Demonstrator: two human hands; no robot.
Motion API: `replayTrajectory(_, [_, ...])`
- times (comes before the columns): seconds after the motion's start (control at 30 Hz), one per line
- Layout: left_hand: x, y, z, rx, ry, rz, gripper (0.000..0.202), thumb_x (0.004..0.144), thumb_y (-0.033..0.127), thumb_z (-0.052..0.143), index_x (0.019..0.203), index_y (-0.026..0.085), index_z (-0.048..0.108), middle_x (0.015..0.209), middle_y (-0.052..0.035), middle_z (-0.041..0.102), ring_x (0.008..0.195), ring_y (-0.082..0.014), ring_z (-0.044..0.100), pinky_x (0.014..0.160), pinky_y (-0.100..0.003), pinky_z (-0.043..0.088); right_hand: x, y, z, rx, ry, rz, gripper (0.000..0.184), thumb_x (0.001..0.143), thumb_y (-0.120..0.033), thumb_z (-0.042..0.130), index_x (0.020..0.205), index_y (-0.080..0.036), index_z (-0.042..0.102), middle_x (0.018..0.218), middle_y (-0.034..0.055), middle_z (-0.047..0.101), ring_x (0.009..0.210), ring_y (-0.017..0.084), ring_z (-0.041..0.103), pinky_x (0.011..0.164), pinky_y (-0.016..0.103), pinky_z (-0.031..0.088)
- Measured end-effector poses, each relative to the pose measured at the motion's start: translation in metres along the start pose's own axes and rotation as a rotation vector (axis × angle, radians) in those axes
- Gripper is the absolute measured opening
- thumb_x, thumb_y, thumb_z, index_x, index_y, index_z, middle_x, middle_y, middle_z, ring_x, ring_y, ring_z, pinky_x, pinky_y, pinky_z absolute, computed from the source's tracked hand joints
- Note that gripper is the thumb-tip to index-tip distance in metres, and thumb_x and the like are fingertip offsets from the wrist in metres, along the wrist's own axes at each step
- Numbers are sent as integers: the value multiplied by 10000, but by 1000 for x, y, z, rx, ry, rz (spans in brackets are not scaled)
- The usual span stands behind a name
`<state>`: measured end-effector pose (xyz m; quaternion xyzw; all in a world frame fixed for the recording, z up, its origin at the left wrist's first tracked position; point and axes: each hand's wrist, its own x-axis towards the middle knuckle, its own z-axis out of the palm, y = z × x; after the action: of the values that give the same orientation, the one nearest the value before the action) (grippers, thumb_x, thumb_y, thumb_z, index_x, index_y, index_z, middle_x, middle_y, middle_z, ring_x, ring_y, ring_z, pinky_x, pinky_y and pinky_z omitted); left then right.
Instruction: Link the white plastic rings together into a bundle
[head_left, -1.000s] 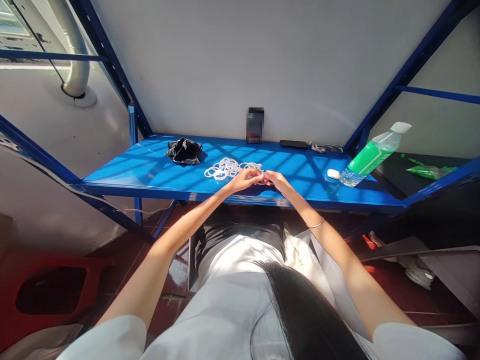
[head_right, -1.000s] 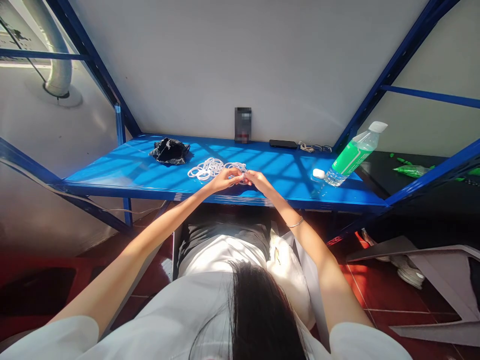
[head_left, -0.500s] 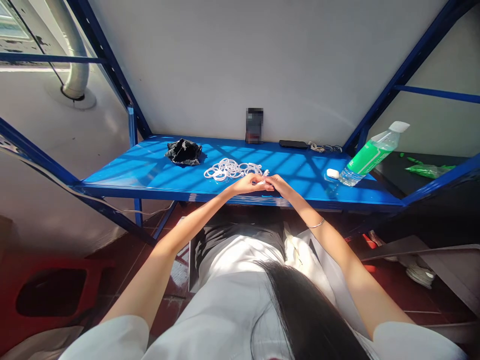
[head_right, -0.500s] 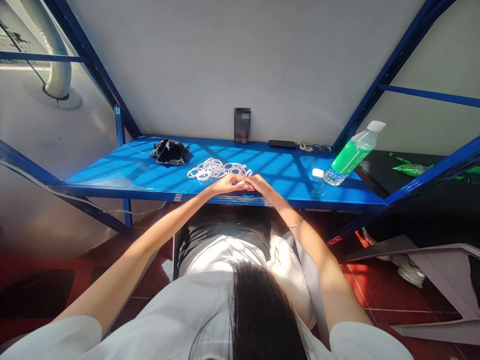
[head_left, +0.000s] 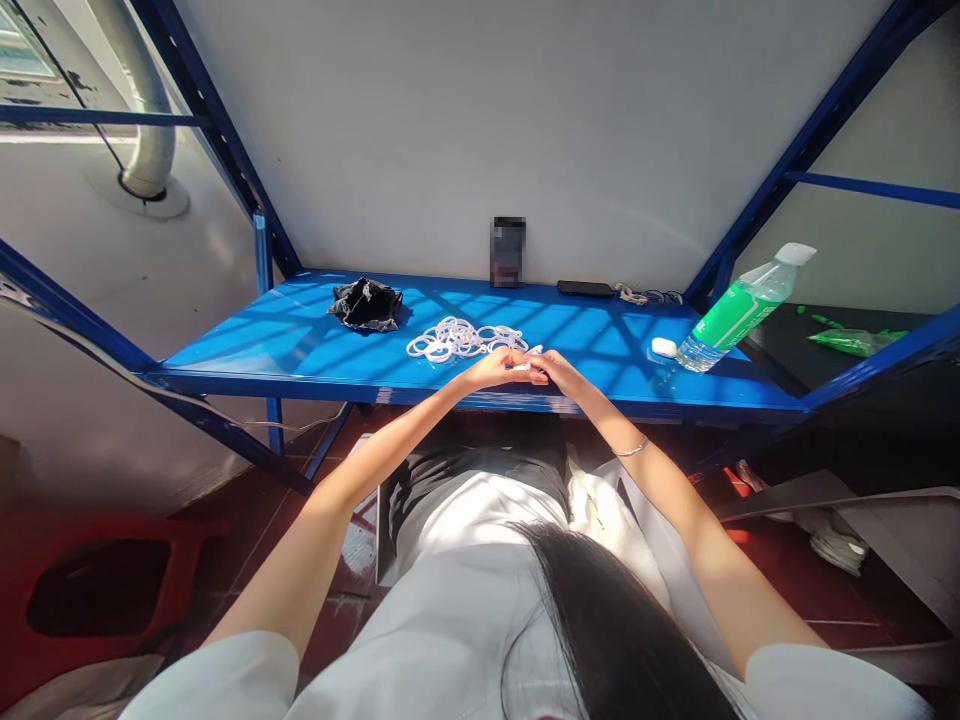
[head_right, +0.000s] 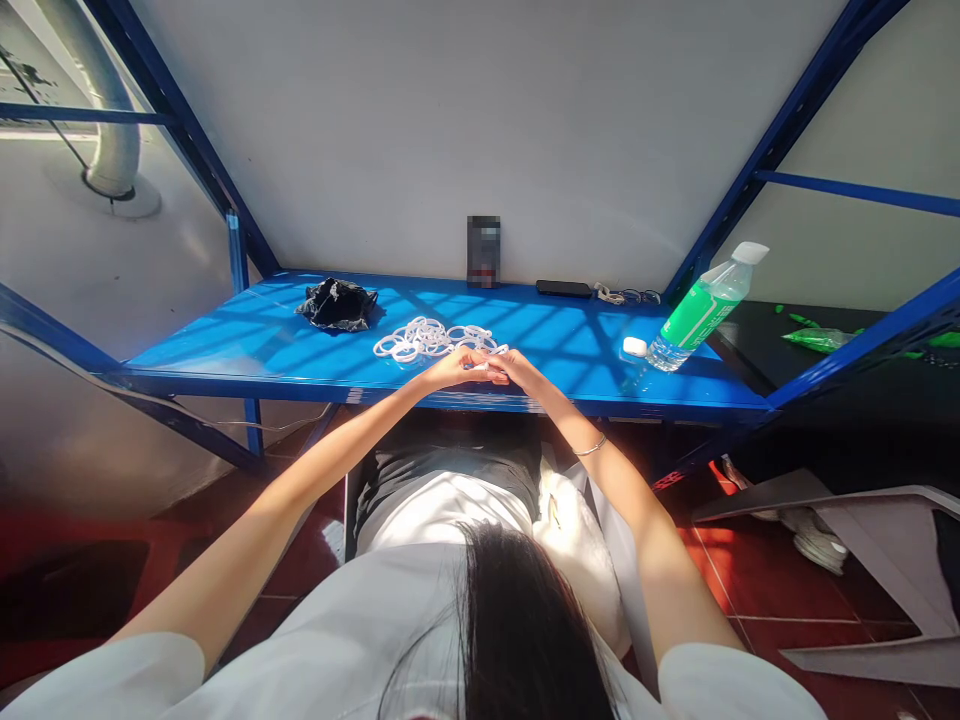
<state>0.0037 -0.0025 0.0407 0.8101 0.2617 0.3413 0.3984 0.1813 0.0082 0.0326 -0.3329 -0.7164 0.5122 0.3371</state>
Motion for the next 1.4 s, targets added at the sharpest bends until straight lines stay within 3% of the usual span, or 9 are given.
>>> replayTrajectory(0.13, [0,-3,0,-32,2,23,528,797,648,649,619,151,635,654,-55,645,718,-198,637,694,-313,506,-1,-3,0,86,19,11,582,770,-657,618,466,-221,379,455,-44,342,481,97,308,493,269,314])
replayTrajectory(0.27, [-1,-7,-3,-9,77,61,539,828,651,608,618,155,592,648,-40,614,676,-174,601,659,-296,468,-2,3,-2,42,120,-108,464,797,-582,609,546,-196,553,588,-1,547,626,141,516,665,284,458])
replayTrajectory(0.5, [0,-19,-6,333,442,98,488,937,562,459,612,197,454,643,-29,517,715,-187,508,686,-322,411,-2,17,-5,-242,414,-164,227,812,-420,585,847,-213,670,1013,59,673,990,236,619,922,391,494])
replayTrajectory(0.67, [2,-26,-4,583,485,60,412,974,422,417,618,216,376,626,-34,506,730,-202,475,793,-360,394,-4,20,-2,-603,363,-191,88,772,-248,572,838,-220,623,939,56,649,1014,267,578,1028,484,406])
replayTrajectory(0.8, [3,-32,-2,680,475,37,311,962,341,413,677,217,430,661,-52,518,792,-235,485,808,-387,397,-8,21,1,-804,335,-249,90,767,-211,565,857,-220,571,923,75,603,958,277,541,962,470,416])
replayTrajectory(0.93, [2,-39,-3,676,523,14,165,947,305,427,895,194,537,753,-64,557,857,-258,502,810,-394,418,-11,20,4,-793,316,-199,63,803,-217,549,866,-221,553,820,60,591,920,281,542,896,449,423])
replayTrajectory(1.07, [0,-39,-4,716,594,39,231,935,331,481,1085,163,535,1037,-136,579,1019,-298,512,912,-440,422,-12,16,5,-645,354,-226,76,852,-245,528,914,-227,569,894,63,632,968,264,576,938,435,417])
replayTrajectory(1.2, [-1,-32,-1,794,512,132,307,930,293,490,1198,145,511,1191,-178,542,1147,-326,483,968,-464,416,-10,15,2,-341,362,-235,162,894,-367,517,972,-230,557,955,50,632,899,219,614,868,382,474])
replayTrajectory(1.4, [3,-32,2,805,201,282,234,953,302,471,1110,167,579,1172,-160,576,1145,-309,509,955,-472,436,-5,18,-5,-5,311,-211,363,796,-523,674,967,-229,545,912,12,603,819,168,620,825,334,509])
